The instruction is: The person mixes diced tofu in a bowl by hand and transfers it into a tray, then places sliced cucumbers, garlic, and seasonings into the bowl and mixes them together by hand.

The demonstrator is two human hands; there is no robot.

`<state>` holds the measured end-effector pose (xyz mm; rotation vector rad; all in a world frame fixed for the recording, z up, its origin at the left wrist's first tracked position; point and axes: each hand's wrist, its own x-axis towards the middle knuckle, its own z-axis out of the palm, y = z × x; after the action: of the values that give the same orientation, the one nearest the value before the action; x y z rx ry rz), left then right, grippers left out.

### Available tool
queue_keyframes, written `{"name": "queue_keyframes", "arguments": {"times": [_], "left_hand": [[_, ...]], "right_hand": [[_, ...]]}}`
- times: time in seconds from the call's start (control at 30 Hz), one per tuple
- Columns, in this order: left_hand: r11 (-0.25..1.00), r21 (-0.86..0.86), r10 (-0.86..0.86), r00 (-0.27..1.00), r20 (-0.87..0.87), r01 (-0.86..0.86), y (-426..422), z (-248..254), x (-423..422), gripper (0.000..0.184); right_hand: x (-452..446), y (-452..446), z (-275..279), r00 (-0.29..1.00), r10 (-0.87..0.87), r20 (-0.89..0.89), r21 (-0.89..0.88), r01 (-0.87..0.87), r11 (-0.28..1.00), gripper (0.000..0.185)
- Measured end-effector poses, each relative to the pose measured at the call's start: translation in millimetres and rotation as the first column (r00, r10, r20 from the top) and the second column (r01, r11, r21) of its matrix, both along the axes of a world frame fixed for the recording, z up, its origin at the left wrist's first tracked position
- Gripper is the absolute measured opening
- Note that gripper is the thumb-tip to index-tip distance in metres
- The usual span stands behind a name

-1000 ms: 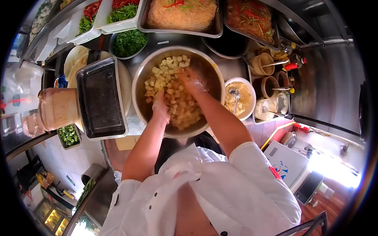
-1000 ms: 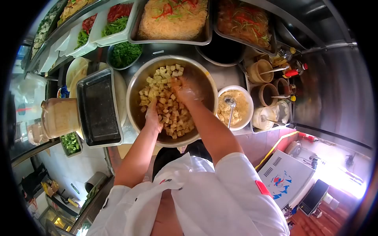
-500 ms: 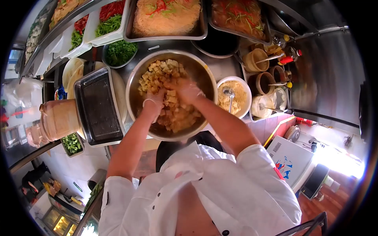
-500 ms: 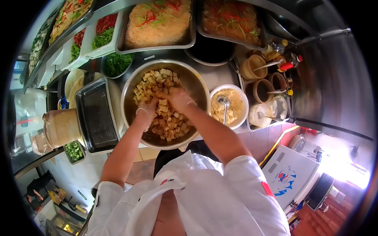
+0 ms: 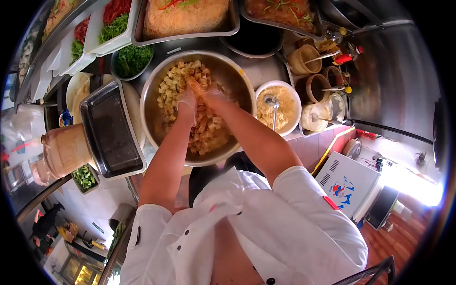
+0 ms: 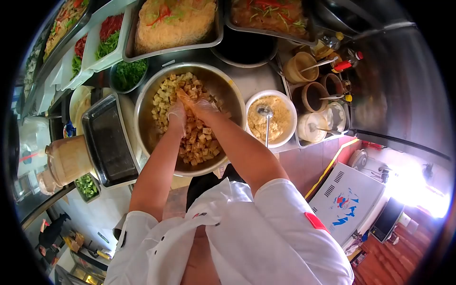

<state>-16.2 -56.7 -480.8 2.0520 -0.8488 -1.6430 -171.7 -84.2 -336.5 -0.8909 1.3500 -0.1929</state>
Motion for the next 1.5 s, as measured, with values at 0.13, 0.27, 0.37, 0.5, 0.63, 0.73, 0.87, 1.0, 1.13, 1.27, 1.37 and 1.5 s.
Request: {"name": "queue_keyframes", "arguments": {"times": [0.13,0.27,0.37,0.5,0.63,0.73,0.87,1.0,1.13,1.27,1.37,1.5], "left_hand": [[0.904,-0.136,-0.330,0.863,0.383,0.406,8,20,23,0.072],[0.991,-0.134,-0.008,0.998,0.067,0.017,24,145,37,0.065],[0.988,-0.154,-0.035,0.993,-0.111,0.018,23,163,49,0.061],[0.913,0.022,0.372,0.813,-0.447,-0.406,-7,126,12,0.061],[0.969,0.088,0.243,0.947,-0.212,-0.229,-20,96,5,0.060],[0.995,-0.036,0.088,0.994,-0.062,-0.090,-16,79,22,0.062],[0.995,-0.102,0.022,1.000,-0.014,-0.023,-5,122,45,0.064],[0.988,-0.123,0.075,0.986,-0.146,-0.093,0,156,52,0.073],[0.972,-0.080,0.223,0.974,0.035,-0.220,-22,147,-3,0.067],[0.997,-0.011,0.071,0.994,0.084,-0.070,-40,103,-9,0.063],[0.980,-0.187,-0.049,0.989,0.136,0.075,-27,112,14,0.067],[0.974,-0.170,0.118,0.978,-0.174,-0.148,39,169,38,0.073]], "right_hand": [[-2,-11,-9,0.831,0.498,-0.248,0.038,-0.506,0.862,0.095],[-26,-14,16,0.383,0.639,-0.667,-0.198,-0.918,0.344,0.085],[-35,-21,-11,0.164,0.450,-0.878,-0.168,-0.985,0.032,0.086],[-2,-22,-33,0.721,0.528,-0.449,-0.346,-0.685,0.641,0.042],[20,-28,-30,0.875,0.273,-0.399,-0.132,-0.349,0.928,0.064],[12,-29,-29,0.908,0.208,-0.363,-0.094,-0.257,0.962,0.077],[-16,-16,-17,0.666,0.570,-0.482,-0.233,-0.724,0.649,0.093],[-38,-13,35,0.399,0.546,-0.737,-0.225,-0.906,0.358,0.096],[-19,-24,35,0.740,0.477,-0.474,-0.209,-0.621,0.756,0.087],[15,-43,-14,0.915,0.257,-0.311,0.003,-0.269,0.963,0.099],[8,-35,30,0.808,0.426,-0.407,-0.168,-0.525,0.834,0.074],[-40,14,-3,0.528,0.434,-0.730,-0.243,-0.794,0.557,0.080]]}}
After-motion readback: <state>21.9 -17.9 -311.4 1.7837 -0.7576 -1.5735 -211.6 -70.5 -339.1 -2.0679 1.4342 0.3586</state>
